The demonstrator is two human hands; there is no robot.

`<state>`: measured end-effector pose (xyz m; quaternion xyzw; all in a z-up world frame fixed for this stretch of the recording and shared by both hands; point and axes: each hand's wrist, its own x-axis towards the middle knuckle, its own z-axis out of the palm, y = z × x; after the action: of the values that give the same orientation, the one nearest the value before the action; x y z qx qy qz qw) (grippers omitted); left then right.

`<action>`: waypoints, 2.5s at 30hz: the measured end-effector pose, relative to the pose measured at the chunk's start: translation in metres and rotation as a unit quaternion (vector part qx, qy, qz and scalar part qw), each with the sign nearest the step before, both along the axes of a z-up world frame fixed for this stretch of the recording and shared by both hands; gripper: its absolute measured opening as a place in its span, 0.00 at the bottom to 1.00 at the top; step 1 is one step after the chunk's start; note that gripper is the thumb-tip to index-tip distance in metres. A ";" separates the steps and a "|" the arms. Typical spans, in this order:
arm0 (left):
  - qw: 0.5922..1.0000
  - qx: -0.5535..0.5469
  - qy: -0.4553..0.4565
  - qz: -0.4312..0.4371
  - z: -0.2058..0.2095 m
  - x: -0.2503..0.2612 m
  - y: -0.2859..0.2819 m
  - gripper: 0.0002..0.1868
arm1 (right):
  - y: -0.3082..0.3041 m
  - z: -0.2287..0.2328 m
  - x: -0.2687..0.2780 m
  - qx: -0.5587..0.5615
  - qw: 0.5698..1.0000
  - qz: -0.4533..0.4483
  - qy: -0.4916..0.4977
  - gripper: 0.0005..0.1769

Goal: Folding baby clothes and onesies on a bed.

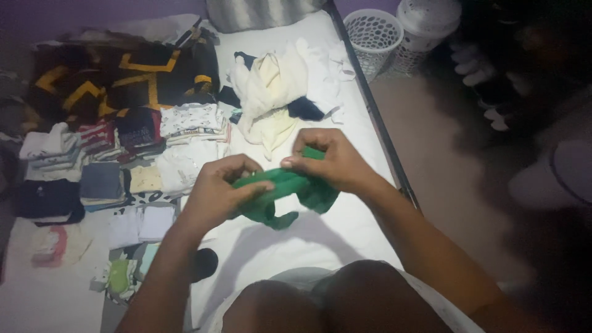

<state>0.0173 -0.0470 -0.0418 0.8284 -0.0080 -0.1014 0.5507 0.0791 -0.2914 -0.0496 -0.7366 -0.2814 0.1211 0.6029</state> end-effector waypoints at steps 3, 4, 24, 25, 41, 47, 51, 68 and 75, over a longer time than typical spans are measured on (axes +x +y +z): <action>0.996 0.055 0.075 -0.009 0.027 -0.011 0.008 0.11 | -0.019 0.001 0.005 -0.038 0.997 -0.026 0.066 0.17; 0.996 0.056 0.075 -0.008 0.028 -0.013 0.015 0.11 | -0.020 0.010 0.003 -0.038 0.997 -0.025 0.066 0.17; 0.953 0.260 -0.153 -0.034 -0.153 0.127 0.067 0.07 | -0.056 -0.107 0.098 -0.284 0.951 -0.125 -0.016 0.08; 0.953 0.260 -0.150 -0.034 -0.140 0.128 0.061 0.07 | -0.056 -0.105 0.100 -0.285 0.951 -0.124 -0.013 0.08; 0.969 0.241 0.047 0.002 -0.408 0.075 0.016 0.12 | -0.068 -0.458 0.058 -0.132 0.973 -0.053 0.180 0.23; 0.933 0.341 0.018 -0.116 -0.554 -0.024 0.020 0.09 | -0.047 -0.443 0.013 -0.239 0.921 -0.166 0.259 0.20; 0.860 0.389 0.196 -0.266 -0.499 -0.036 -0.009 0.25 | -0.072 -0.512 -0.027 -0.428 0.893 -0.129 -0.047 0.17; 0.910 0.405 -0.077 -0.038 -0.544 0.120 -0.020 0.48 | 0.000 -0.535 0.109 -0.439 0.874 -0.169 -0.124 0.51; 0.890 0.394 -0.177 0.147 -0.555 0.122 0.004 0.38 | -0.006 -0.558 0.111 -0.493 0.813 -0.288 -0.113 0.36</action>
<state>0.1391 -0.0433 -0.5971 0.9732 0.0571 0.1344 0.1775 0.1900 -0.2978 -0.6076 -0.9910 -0.0253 -0.0199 0.1298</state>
